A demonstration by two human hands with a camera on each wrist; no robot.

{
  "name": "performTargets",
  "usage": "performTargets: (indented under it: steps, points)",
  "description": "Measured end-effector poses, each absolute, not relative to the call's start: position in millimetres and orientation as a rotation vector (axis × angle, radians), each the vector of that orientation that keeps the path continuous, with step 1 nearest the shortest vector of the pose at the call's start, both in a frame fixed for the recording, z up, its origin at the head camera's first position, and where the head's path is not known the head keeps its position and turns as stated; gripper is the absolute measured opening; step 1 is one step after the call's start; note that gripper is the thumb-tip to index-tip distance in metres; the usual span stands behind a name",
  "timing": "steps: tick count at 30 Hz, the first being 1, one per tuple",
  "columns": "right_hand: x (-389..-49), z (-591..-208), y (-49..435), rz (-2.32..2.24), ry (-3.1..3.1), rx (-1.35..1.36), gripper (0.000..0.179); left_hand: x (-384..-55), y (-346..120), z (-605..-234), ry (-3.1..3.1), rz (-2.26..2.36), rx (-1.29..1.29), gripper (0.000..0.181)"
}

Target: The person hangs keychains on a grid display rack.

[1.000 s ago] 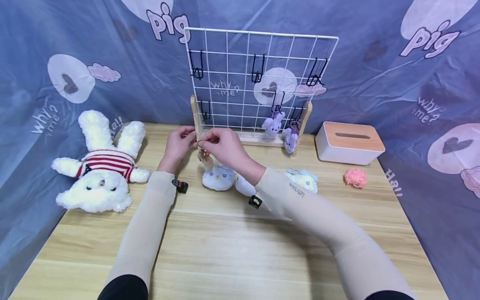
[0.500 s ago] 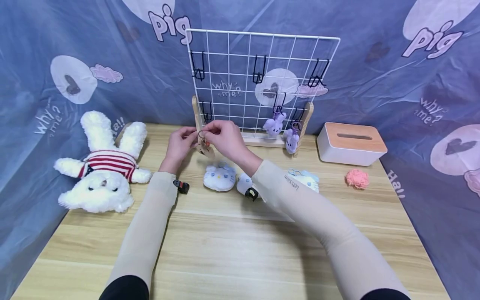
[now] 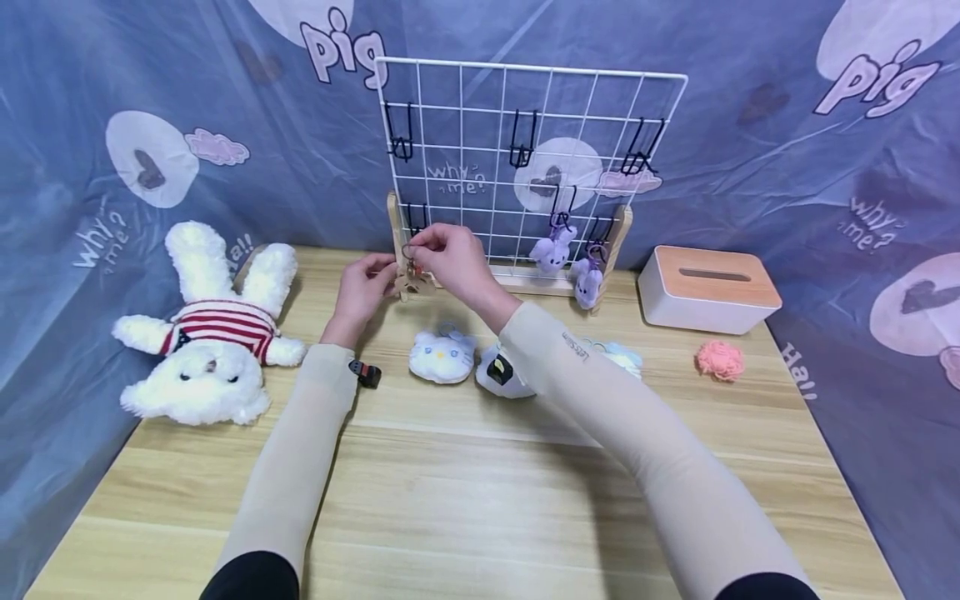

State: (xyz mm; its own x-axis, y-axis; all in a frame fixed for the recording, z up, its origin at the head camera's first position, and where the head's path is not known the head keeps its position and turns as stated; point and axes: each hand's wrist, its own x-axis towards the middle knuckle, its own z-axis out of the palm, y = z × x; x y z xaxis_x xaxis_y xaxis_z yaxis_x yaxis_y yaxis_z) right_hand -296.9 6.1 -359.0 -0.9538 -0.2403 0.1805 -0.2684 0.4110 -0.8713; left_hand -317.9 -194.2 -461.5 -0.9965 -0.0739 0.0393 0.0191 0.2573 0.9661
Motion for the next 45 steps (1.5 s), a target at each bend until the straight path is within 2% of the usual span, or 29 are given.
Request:
performTargets:
  steps: [45]
  points:
    - [-335,-384,-9,1.912,-2.462,0.103,0.012,-316,-192,-459,-2.422,-1.868,0.050,0.034]
